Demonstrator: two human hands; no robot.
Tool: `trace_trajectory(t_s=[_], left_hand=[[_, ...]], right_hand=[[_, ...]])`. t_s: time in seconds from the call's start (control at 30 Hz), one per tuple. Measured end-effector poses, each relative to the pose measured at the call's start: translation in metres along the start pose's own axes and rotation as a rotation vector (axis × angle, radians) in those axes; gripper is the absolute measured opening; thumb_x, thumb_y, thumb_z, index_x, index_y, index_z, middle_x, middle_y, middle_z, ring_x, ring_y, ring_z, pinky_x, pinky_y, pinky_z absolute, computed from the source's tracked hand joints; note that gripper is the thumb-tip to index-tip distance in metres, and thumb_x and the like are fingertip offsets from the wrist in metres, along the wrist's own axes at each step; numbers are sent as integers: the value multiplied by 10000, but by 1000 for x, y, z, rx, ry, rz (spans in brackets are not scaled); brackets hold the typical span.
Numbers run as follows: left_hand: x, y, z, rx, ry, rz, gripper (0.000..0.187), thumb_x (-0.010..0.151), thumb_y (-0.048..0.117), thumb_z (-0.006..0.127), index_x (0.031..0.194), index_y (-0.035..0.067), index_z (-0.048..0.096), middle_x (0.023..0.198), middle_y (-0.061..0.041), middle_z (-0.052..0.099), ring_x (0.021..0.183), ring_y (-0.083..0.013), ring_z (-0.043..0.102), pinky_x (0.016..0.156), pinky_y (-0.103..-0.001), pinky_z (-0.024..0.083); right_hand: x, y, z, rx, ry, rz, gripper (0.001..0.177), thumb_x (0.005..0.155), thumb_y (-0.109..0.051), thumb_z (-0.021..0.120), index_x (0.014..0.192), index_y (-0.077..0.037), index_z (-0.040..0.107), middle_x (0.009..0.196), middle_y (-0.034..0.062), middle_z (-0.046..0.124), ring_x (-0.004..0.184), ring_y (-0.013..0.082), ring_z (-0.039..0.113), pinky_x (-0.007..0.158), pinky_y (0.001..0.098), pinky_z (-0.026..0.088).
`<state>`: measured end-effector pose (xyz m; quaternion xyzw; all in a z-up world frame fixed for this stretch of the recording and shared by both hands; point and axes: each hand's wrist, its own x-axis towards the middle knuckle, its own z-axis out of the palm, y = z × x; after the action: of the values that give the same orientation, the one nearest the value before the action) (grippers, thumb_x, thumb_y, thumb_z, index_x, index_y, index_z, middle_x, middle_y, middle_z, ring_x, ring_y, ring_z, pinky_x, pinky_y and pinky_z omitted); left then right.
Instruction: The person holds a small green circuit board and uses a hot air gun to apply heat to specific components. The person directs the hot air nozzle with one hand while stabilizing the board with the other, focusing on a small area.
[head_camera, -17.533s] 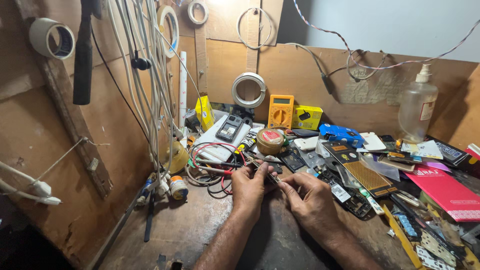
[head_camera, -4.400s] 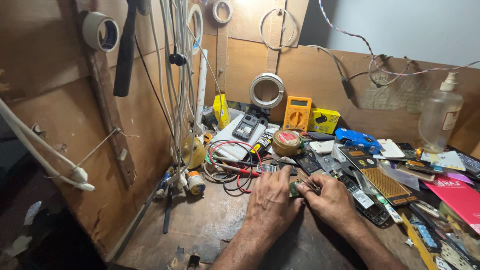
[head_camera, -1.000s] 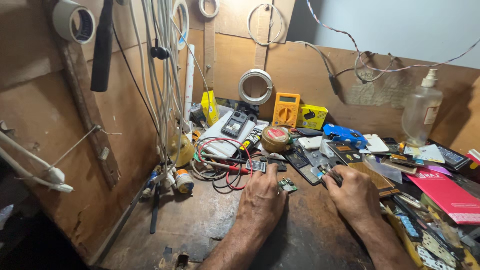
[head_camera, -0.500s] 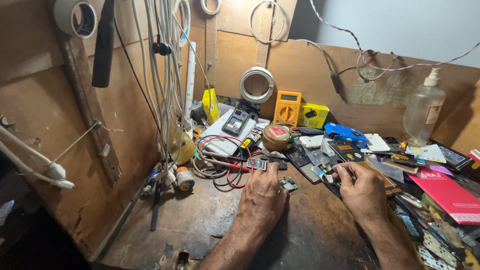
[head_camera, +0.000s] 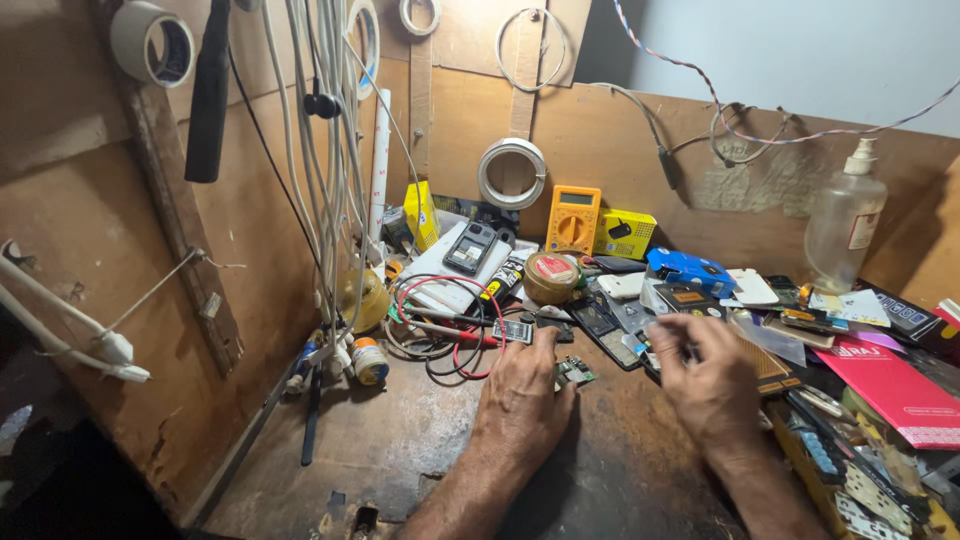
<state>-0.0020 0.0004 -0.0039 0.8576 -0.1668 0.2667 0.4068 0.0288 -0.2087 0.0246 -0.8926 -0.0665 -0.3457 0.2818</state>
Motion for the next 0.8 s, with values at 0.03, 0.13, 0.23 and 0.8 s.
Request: trace_trajectory(t_s=[0.03,0.13,0.23,0.8], left_hand=[[0,-1,0,3,22,23,558,793,70,777,1290,-12,537,982,-210,649,974,-377,632,858,-478,512],[-1,-3,2,14,45,54,542,784,29,739,1289,-1,545,991,-208,651,984,-390,624,866,-493,502],[-1,-3,3,20,16,34,544,783,26,723,1296,10,541,991,-206,647,988,-388,617,878,-493,497],[-12,4,-3,-28,402,356,520,858,257,778,1291,29,603,1117,-198,673,1066,-377,647,969,-494,503]], right_hand=[[-2,-6,1,11,-43,-53,254,945,-278,683,1063,-64,752,1017,122,736,807,252,722,673,371,583],[-7,-20,4,54,-181,-150,264,967,-247,618,1116,-63,734,1047,135,723,918,293,718,776,393,563],[-11,-25,7,76,-306,-167,256,965,-200,587,1132,-58,719,1010,141,704,936,313,704,808,410,555],[-9,28,33,-71,-118,-432,263,853,-180,674,1087,-71,726,1071,151,719,1029,359,637,951,460,478]])
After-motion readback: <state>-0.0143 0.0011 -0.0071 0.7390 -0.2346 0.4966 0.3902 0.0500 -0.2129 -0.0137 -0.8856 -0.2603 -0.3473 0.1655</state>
